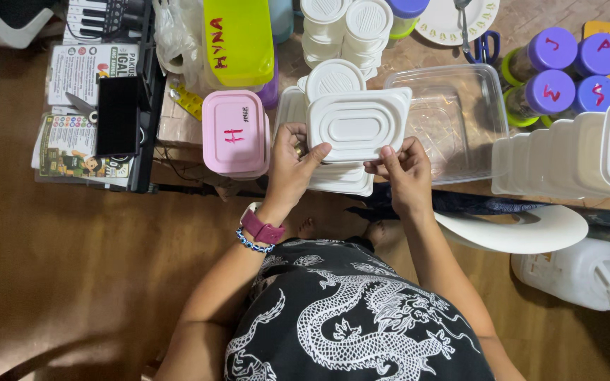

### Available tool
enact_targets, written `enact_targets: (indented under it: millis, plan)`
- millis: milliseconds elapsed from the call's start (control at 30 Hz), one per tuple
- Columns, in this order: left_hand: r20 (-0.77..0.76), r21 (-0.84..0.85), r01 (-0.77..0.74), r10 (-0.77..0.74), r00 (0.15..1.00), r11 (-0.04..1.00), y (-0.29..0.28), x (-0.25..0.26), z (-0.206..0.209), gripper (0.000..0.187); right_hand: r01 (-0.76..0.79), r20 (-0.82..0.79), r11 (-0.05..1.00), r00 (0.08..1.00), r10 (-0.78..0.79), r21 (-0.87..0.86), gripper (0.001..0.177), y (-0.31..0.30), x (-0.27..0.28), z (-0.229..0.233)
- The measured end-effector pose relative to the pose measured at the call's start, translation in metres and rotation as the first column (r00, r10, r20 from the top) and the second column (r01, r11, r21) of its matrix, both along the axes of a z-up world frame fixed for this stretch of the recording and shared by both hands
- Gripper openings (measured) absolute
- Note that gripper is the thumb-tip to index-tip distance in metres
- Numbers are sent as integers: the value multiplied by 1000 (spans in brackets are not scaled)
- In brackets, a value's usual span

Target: The person sorts and stacks various plastic food containers and lids on a table. They separate lids from bases, match sizes, and arrange them into neat piles.

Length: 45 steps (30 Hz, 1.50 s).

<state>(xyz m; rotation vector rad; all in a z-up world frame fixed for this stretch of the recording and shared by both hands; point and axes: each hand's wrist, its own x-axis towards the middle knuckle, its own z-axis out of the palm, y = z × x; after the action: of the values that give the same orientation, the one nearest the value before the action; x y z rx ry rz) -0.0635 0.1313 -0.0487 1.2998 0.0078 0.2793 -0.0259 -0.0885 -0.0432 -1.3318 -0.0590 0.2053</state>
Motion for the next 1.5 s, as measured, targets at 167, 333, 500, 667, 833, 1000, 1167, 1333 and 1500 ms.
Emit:
enact_targets:
  millis: [167,333,500,667,833,1000,1167,1333,1500]
  plan:
    - [-68,-86,53,-59,996,995,5,4,-1,39,-30,-29,999,999,30,12,14,-2,1,4]
    - [-81,-42,172,-175,981,984,11,2,-2,38,77,197,953,980,-19,-292,23,-25,12,12]
    - [-21,103,206,-205,979,973,6,-6,-1,36,60,213,962,977,-2,-267,28,-33,19,3]
    - [-51,75,196,-193,980,978,5,-6,5,37,51,150,978,988,-21,-202,28,-35,21,-7]
    - [-146,-181,118,-145,979,976,2,-4,15,37,-87,22,992,996,89,-88,33,-40,25,1]
    - [-330,-94,43,-72,941,995,4,-4,9,29,-184,3,949,981,192,-256,36,-35,26,8]
    - [-362,-155,66,-119,924,986,11,-1,-12,26,-220,-90,923,975,202,-316,35,-28,34,-5]
    - [-381,-158,33,-92,920,987,15,4,-34,29,-236,-117,921,971,210,-311,36,-22,45,-25]
    - [-395,-161,35,-97,914,986,20,3,-51,31,-219,-115,916,975,191,-337,37,-18,47,-42]
